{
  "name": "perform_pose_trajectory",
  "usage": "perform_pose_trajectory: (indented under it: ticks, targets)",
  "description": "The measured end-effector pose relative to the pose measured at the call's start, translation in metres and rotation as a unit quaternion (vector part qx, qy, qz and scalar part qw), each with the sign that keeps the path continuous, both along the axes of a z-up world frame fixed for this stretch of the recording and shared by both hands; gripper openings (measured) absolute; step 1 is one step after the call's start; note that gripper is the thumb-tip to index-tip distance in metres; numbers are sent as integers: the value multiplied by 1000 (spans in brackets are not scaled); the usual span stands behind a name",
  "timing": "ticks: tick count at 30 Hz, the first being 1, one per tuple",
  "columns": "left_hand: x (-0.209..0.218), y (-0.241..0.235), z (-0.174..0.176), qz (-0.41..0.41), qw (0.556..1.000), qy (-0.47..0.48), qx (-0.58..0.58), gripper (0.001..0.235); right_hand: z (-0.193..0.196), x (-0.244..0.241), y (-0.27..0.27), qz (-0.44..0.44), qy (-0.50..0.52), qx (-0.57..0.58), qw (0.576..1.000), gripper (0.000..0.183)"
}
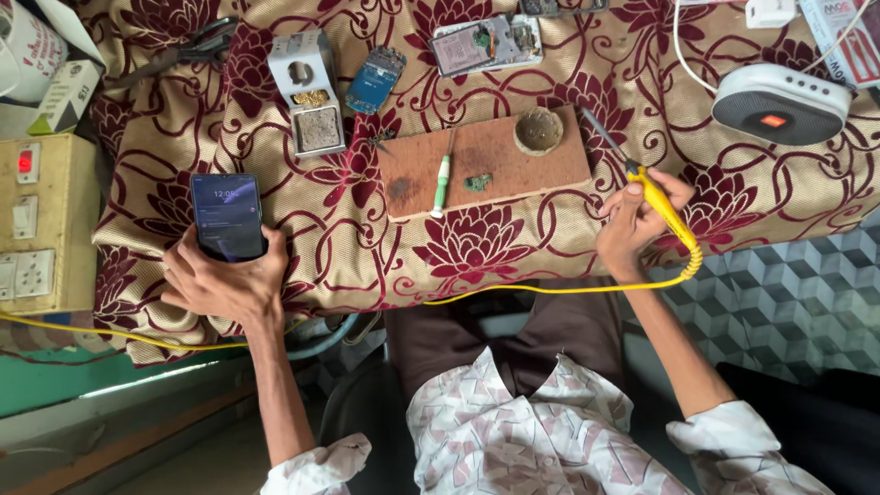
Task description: The person uses a soldering iron and a small green-handled tool to work on a small electronic component placed on a cork board. They repeatedly apply heat and adjust the component while seated at a cluttered workbench.
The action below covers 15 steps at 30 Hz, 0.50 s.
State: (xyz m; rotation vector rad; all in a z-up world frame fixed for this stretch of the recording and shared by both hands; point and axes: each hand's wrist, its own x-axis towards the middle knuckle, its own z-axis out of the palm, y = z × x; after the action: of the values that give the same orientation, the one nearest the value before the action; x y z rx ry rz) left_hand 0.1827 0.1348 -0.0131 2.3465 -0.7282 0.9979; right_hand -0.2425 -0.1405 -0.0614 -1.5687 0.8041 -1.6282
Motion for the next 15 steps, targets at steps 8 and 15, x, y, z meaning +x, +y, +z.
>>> perform_pose_trajectory:
  ticks: [8,15]
  targets:
    - [-5,-4,-1,40,979,-151,131,87,-1,-1,5,9,35,-18,999,28]
    - [-50,-32,64,-152,956,176,178,49,1,-1,10,7,85,-32,996,24]
